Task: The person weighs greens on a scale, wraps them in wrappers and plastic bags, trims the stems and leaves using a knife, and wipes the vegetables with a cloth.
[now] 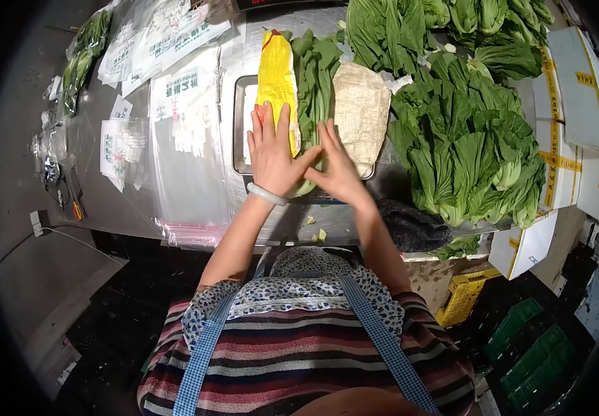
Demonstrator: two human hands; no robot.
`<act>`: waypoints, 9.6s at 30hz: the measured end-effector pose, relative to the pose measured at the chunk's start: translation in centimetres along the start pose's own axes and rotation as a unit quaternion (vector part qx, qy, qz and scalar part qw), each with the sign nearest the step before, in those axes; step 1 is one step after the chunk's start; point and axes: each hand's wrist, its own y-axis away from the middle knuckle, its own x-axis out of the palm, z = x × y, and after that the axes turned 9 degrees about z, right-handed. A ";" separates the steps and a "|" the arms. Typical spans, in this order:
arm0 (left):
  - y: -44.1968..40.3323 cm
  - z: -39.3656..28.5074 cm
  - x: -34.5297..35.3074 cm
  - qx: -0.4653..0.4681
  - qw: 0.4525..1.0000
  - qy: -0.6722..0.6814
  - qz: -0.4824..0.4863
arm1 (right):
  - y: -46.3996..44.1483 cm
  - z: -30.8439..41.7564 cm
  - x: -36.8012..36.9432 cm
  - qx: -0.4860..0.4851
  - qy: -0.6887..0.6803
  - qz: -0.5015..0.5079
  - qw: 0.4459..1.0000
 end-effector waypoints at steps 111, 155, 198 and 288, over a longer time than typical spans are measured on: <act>20.8 28.5 1.8 0.261 0.934 0.176 -0.168 | 7.1 7.5 28.7 0.056 0.141 -0.046 0.987; 23.1 29.1 -6.0 0.074 0.975 0.115 -0.176 | 3.2 13.5 33.2 -0.112 -0.062 -0.043 0.991; 25.9 26.1 -18.4 -0.004 0.583 0.800 0.142 | -9.6 26.5 16.3 -0.081 0.274 0.186 0.940; 39.2 28.6 -27.0 0.358 0.704 0.456 0.411 | 8.8 5.4 15.1 -0.167 0.172 -0.144 0.960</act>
